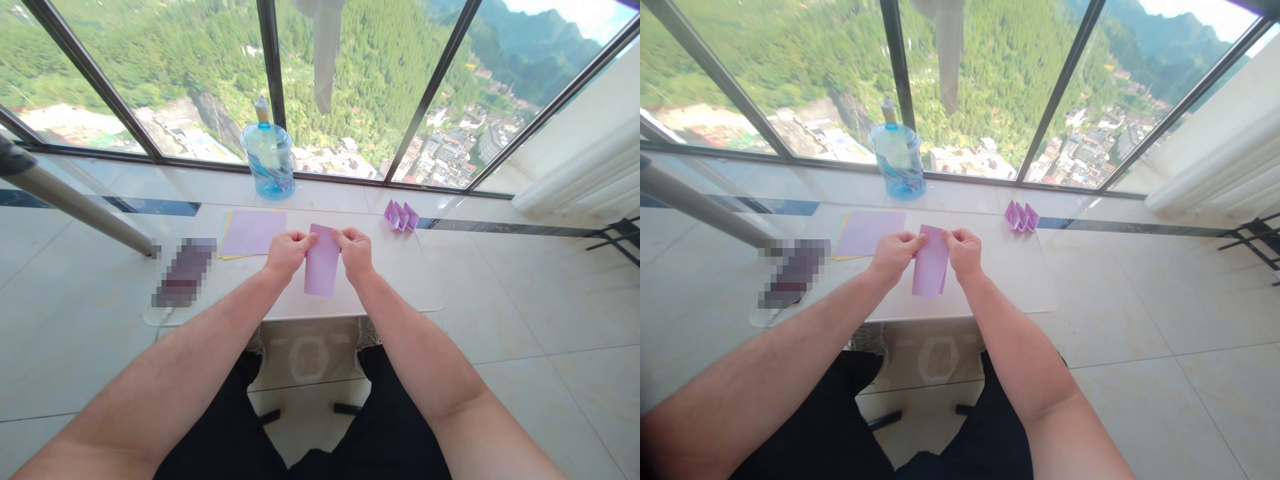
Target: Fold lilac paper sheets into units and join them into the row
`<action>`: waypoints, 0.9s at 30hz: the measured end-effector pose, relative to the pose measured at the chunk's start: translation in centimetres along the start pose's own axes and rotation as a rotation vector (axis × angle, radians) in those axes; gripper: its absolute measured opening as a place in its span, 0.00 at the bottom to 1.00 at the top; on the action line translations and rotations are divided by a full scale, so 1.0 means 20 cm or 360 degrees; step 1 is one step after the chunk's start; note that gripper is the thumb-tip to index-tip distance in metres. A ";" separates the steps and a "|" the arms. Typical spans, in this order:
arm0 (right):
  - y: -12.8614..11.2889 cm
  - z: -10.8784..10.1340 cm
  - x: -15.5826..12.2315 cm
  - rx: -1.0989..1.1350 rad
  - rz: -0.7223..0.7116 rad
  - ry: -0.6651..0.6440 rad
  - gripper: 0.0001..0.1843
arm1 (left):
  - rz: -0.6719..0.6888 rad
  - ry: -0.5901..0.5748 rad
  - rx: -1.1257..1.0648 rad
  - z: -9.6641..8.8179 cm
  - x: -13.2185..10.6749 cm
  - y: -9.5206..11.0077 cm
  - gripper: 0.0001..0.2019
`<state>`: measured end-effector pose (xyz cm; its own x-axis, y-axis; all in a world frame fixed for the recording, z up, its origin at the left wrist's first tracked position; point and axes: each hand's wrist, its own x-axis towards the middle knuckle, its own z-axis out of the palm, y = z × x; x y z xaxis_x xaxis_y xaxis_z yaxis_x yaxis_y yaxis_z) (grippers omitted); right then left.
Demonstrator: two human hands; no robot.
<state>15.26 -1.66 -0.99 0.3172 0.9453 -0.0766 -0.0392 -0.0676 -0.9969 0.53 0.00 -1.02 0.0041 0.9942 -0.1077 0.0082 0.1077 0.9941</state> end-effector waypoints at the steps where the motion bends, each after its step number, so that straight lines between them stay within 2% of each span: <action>1: 0.00 0.00 0.00 0.0014 0.0006 0.0004 0.19 | 0.0012 0.0015 0.0015 0.00 0.00 0.00 0.20; 3: 0.00 0.01 0.01 0.0071 0.0021 0.0025 0.19 | -0.0009 -0.0044 -0.0004 0.00 -0.01 0.00 0.20; 7: 0.00 -0.01 0.03 0.0164 0.0029 0.0122 0.19 | -0.0160 -0.0274 0.0017 0.01 -0.01 -0.02 0.19; 15: 0.01 -0.06 0.09 0.0165 -0.0021 0.0263 0.20 | -0.0160 -0.0261 0.0058 0.00 0.00 0.00 0.16; 20: 0.02 -0.08 0.11 0.0176 0.0018 0.0324 0.21 | -0.0248 -0.0500 0.0147 -0.01 -0.02 0.00 0.12; 23: 0.00 -0.09 0.11 0.0230 0.0007 0.0356 0.20 | -0.0171 -0.0588 0.0243 -0.01 -0.03 -0.01 0.13; 27: -0.02 -0.10 0.11 0.0189 -0.0039 0.0353 0.18 | -0.0064 -0.0520 0.0362 -0.01 -0.03 -0.02 0.15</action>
<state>17.84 -0.11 -0.88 0.5189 0.8522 -0.0673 -0.1362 0.0047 -0.9907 0.23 -0.62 -1.40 0.3168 0.9313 -0.1796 0.2358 0.1060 0.9660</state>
